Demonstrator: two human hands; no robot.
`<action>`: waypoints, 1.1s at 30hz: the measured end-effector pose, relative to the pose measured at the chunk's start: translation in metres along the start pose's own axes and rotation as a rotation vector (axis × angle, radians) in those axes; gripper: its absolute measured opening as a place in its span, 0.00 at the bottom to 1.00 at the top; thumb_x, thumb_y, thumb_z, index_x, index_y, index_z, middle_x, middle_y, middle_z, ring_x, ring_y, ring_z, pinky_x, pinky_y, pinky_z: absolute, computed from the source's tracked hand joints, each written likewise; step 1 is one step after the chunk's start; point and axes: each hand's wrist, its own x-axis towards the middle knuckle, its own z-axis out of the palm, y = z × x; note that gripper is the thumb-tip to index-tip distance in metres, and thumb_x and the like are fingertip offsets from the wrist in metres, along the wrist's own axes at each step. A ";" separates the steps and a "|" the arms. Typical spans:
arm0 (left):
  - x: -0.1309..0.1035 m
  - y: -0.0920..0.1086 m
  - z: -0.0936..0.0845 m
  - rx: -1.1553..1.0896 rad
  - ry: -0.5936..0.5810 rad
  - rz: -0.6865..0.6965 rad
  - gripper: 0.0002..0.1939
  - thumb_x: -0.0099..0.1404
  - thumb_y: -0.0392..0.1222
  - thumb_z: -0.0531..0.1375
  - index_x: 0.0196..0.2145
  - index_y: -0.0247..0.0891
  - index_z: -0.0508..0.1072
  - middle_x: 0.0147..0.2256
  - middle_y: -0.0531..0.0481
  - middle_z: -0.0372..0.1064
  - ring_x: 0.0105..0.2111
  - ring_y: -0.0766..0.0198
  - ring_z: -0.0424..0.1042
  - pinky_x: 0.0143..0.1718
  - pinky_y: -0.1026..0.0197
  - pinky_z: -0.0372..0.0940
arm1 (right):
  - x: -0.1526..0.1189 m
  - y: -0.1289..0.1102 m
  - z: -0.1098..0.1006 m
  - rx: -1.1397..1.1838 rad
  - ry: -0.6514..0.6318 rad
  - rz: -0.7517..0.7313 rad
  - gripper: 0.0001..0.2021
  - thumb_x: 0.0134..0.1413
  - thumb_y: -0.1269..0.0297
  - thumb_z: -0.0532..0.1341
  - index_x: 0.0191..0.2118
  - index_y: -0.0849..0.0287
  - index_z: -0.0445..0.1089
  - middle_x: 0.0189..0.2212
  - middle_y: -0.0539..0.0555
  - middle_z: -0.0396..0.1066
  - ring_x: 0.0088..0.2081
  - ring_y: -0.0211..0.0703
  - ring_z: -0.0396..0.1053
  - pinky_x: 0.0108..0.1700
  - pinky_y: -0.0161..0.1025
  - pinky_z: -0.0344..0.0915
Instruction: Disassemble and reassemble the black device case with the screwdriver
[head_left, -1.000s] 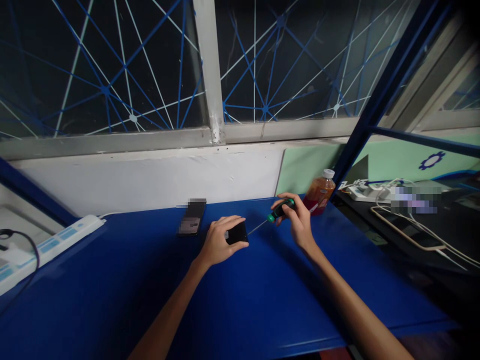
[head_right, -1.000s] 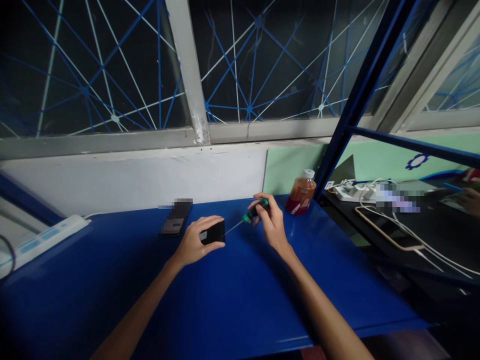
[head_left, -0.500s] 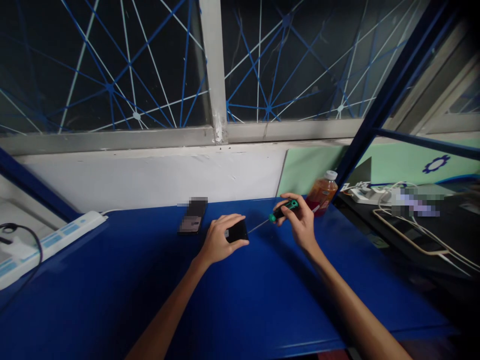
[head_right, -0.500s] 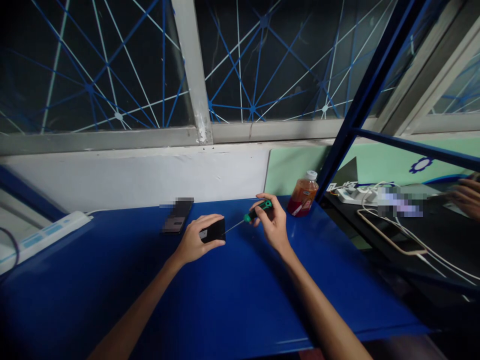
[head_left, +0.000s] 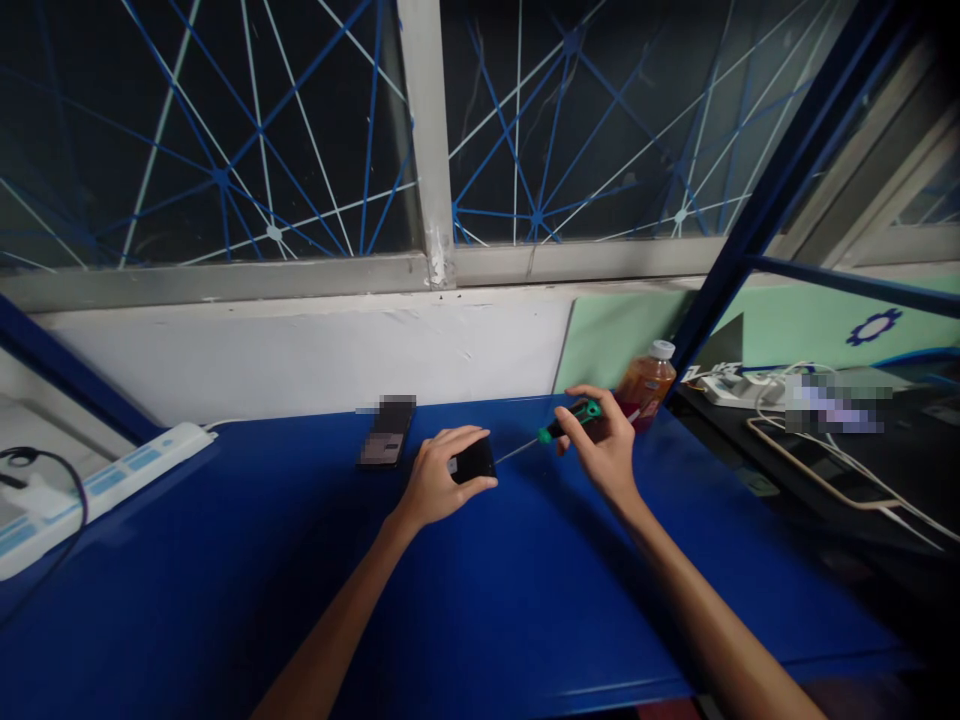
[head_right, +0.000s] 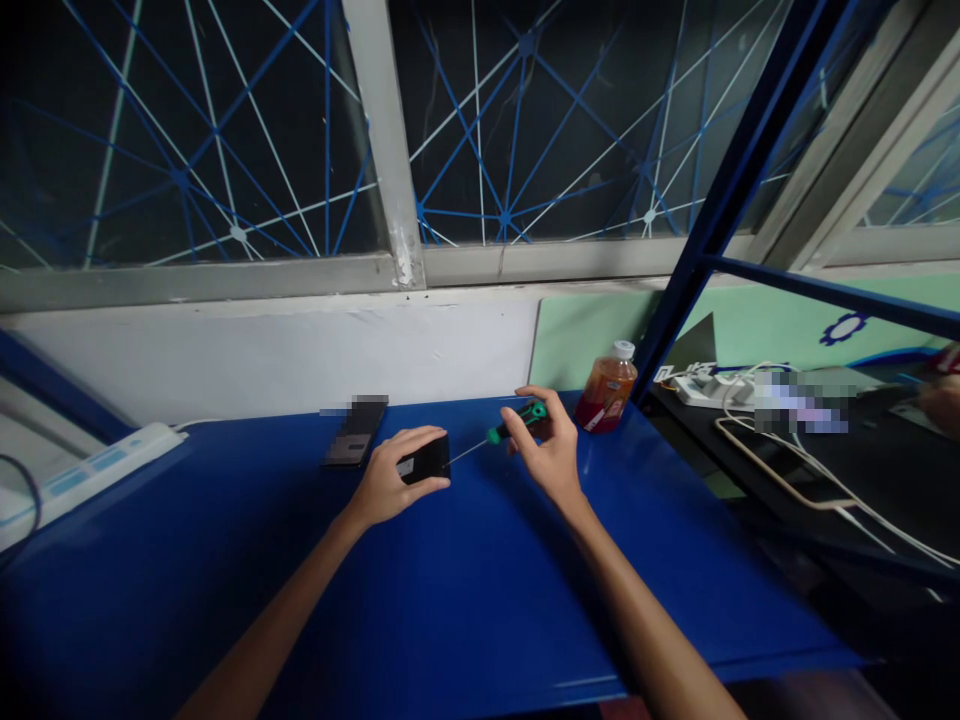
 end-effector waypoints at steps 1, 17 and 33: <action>0.000 0.000 0.000 -0.003 -0.001 0.001 0.29 0.54 0.52 0.67 0.53 0.48 0.69 0.53 0.47 0.68 0.53 0.50 0.66 0.53 0.44 0.61 | -0.001 -0.001 0.000 -0.042 0.019 -0.003 0.17 0.52 0.59 0.64 0.46 0.55 0.64 0.21 0.43 0.63 0.16 0.35 0.66 0.20 0.34 0.64; 0.000 -0.001 0.002 -0.004 -0.001 0.006 0.28 0.55 0.52 0.66 0.53 0.47 0.69 0.53 0.46 0.68 0.53 0.50 0.66 0.53 0.43 0.60 | -0.001 0.007 0.007 -0.018 0.056 0.005 0.13 0.54 0.58 0.63 0.42 0.56 0.63 0.22 0.45 0.66 0.18 0.36 0.67 0.21 0.35 0.67; -0.002 -0.003 0.004 0.003 0.023 0.005 0.28 0.55 0.53 0.66 0.53 0.47 0.69 0.53 0.45 0.68 0.53 0.49 0.65 0.53 0.41 0.60 | 0.002 0.005 -0.001 0.086 -0.112 -0.006 0.13 0.56 0.56 0.60 0.44 0.56 0.61 0.31 0.51 0.72 0.22 0.36 0.69 0.23 0.36 0.68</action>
